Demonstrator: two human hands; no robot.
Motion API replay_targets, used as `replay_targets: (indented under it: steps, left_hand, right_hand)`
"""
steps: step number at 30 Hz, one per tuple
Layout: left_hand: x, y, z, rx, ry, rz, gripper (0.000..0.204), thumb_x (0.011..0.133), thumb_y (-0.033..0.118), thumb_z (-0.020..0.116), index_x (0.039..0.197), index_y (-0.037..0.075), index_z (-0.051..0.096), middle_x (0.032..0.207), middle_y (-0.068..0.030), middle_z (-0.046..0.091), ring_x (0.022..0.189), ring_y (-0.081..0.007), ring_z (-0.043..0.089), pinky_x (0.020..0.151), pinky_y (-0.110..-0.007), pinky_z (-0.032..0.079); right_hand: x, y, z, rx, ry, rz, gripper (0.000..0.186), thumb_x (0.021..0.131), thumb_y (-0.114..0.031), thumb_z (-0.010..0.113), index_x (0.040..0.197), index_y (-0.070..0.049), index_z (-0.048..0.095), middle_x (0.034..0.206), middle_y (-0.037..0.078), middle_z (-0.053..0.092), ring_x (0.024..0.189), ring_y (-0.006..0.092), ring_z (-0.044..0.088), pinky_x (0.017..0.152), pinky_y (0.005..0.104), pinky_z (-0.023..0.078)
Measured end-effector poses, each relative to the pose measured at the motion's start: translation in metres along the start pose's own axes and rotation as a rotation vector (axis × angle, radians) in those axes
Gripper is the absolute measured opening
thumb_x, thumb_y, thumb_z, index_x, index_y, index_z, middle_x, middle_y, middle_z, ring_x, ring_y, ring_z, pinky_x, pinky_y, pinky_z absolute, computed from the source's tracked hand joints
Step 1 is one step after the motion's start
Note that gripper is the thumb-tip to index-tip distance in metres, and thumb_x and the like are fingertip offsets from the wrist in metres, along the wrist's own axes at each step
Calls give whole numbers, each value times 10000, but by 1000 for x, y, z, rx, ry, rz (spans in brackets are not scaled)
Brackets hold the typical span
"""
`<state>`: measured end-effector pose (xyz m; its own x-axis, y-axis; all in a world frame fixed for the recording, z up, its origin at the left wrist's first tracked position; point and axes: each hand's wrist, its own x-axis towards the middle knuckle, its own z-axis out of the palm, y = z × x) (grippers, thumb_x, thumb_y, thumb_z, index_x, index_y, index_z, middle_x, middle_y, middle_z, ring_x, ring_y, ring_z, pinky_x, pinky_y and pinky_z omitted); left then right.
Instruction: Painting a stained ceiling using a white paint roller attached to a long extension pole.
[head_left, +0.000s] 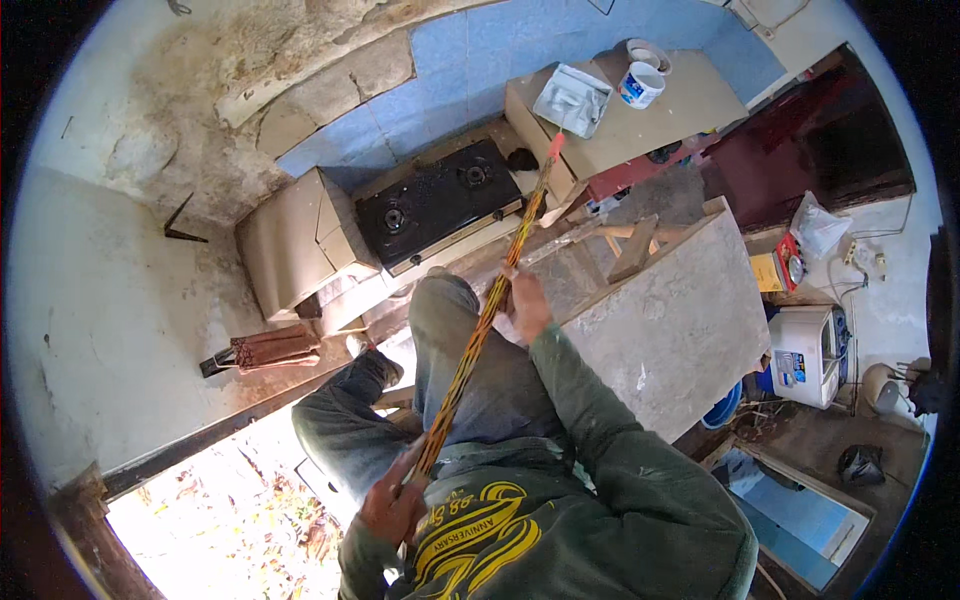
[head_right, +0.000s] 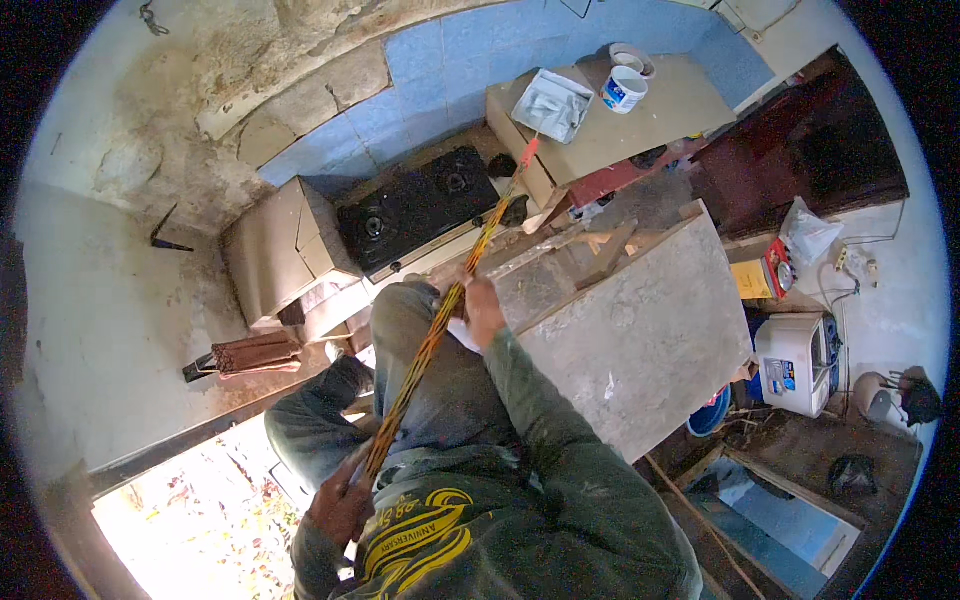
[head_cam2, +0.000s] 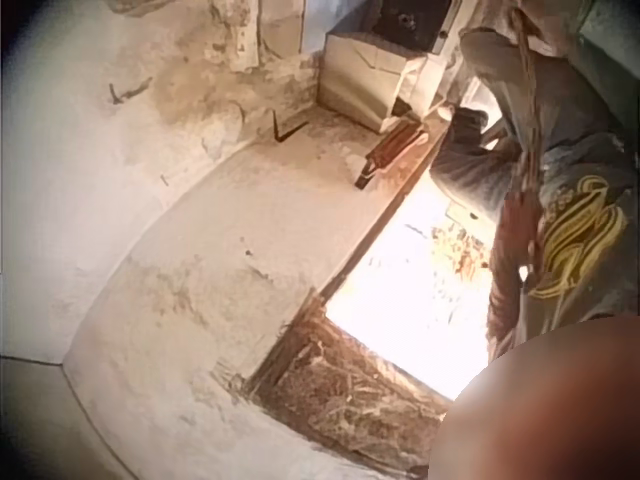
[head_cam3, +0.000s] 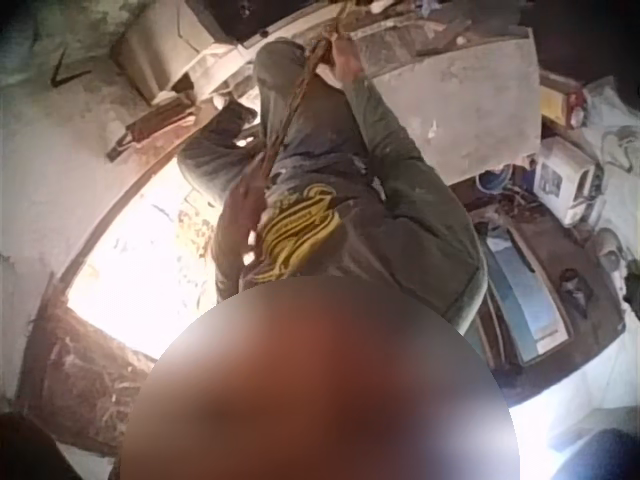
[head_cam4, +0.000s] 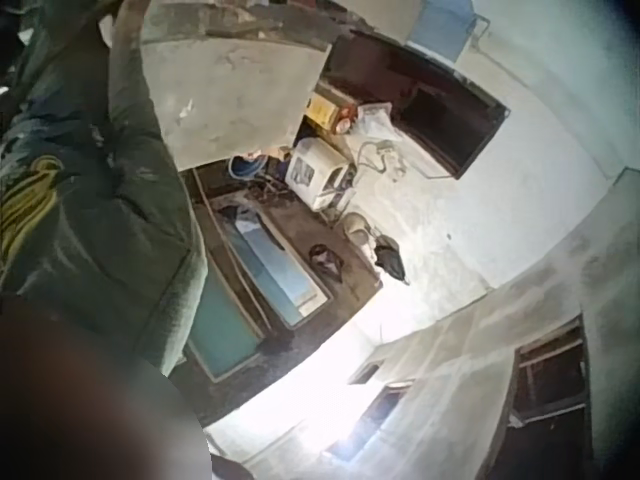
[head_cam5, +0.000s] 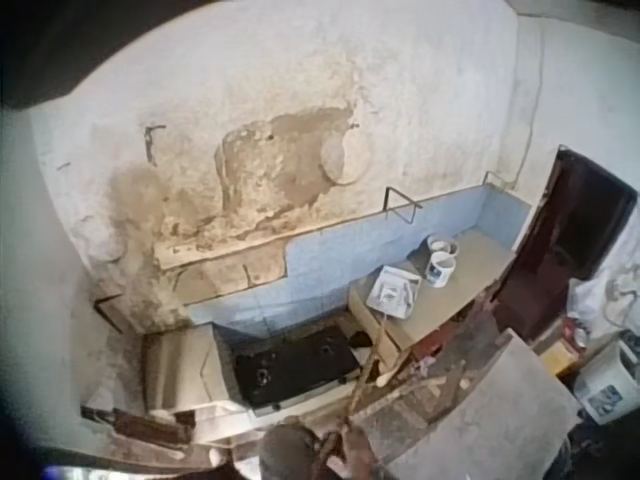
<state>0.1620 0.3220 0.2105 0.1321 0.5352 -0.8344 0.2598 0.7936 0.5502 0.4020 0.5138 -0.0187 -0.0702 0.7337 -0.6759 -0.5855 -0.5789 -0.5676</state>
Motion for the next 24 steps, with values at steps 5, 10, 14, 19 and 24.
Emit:
replay_targets:
  steps: [5, 10, 14, 19, 24]
  left_hand:
    - [47, 8, 18, 42, -40, 251, 489, 968, 189, 483, 1437, 99, 380, 653, -39, 531, 525, -82, 441, 491, -266, 382]
    - [25, 0, 6, -35, -70, 64, 498, 965, 185, 489, 1444, 115, 373, 618, -15, 486, 528, -71, 428, 492, -249, 370]
    - [-14, -20, -10, 66, 12, 102, 502, 964, 174, 479, 1450, 116, 365, 588, -3, 472, 477, -68, 407, 454, -243, 339]
    - [-33, 4, -15, 123, 12, -119, 508, 951, 143, 471, 1446, 91, 364, 592, -31, 531, 437, -90, 461, 441, -263, 373]
    - [21, -13, -8, 414, -47, 393, 531, 937, 146, 528, 1438, 82, 366, 699, -119, 607, 546, -139, 553, 512, -292, 452]
  right_hand:
    - [51, -20, -20, -64, 87, -221, 247, 952, -315, 529, 920, -71, 538, 681, 42, 566, 597, 163, 596, 531, 322, 476]
    - [18, -3, -14, -167, 55, -189, 269, 946, -331, 547, 954, -63, 537, 726, 57, 595, 604, 178, 601, 557, 323, 493]
    - [-20, 12, 3, -171, -60, 38, 295, 956, -298, 534, 1058, -23, 504, 764, 89, 609, 653, 208, 644, 604, 345, 557]
    - [-2, 13, -8, -144, -48, -1, 299, 956, -303, 532, 1059, -23, 521, 781, 91, 630, 648, 209, 650, 591, 351, 550]
    - [65, -12, -22, -97, 80, -99, 221, 946, -305, 543, 926, -85, 533, 705, 59, 583, 605, 202, 595, 579, 350, 509]
